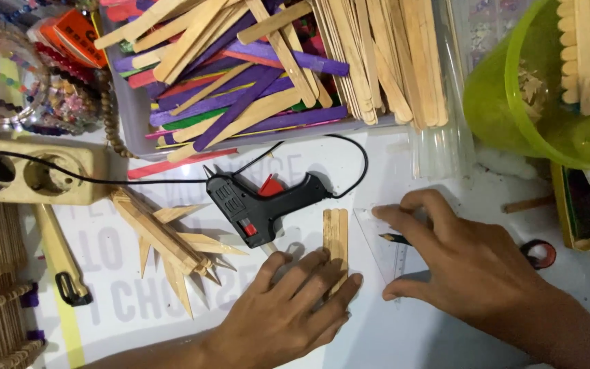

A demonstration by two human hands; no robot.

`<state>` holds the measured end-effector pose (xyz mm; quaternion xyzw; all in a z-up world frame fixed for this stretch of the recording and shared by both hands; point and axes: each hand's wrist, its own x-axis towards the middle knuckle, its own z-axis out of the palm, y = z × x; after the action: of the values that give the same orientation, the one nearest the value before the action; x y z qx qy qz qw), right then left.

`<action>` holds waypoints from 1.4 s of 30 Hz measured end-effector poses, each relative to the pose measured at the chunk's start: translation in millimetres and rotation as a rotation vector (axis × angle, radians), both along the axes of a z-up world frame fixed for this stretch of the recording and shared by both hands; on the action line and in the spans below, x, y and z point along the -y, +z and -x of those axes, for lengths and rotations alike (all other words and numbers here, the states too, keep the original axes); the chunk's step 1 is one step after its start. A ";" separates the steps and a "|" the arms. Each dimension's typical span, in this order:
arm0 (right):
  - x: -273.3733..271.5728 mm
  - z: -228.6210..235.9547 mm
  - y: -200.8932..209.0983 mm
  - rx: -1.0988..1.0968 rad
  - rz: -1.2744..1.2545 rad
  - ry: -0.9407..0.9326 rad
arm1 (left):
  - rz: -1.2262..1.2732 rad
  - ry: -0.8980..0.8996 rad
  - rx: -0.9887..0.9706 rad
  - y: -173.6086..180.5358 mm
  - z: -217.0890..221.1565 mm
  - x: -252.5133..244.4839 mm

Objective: Marking and cutting wooden popsicle sticks to specific lengths for a handicraft project.

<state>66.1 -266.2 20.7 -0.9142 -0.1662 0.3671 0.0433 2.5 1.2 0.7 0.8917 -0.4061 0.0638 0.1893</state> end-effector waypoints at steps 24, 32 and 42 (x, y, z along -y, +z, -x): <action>9.8 1.4 5.1 0.128 -0.039 0.056 | 0.111 -0.055 -0.010 0.7 -14.2 -5.0; 11.5 12.8 1.8 0.321 0.043 0.261 | 0.074 0.012 -0.018 5.0 -9.1 5.4; 2.2 38.3 3.7 -0.089 -0.020 0.396 | 0.073 0.021 -0.008 5.5 -10.4 8.6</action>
<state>27.8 -268.4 24.4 -0.8461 -0.3440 0.4070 -0.0135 12.9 -7.4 6.2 0.8887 -0.3933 0.0769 0.2227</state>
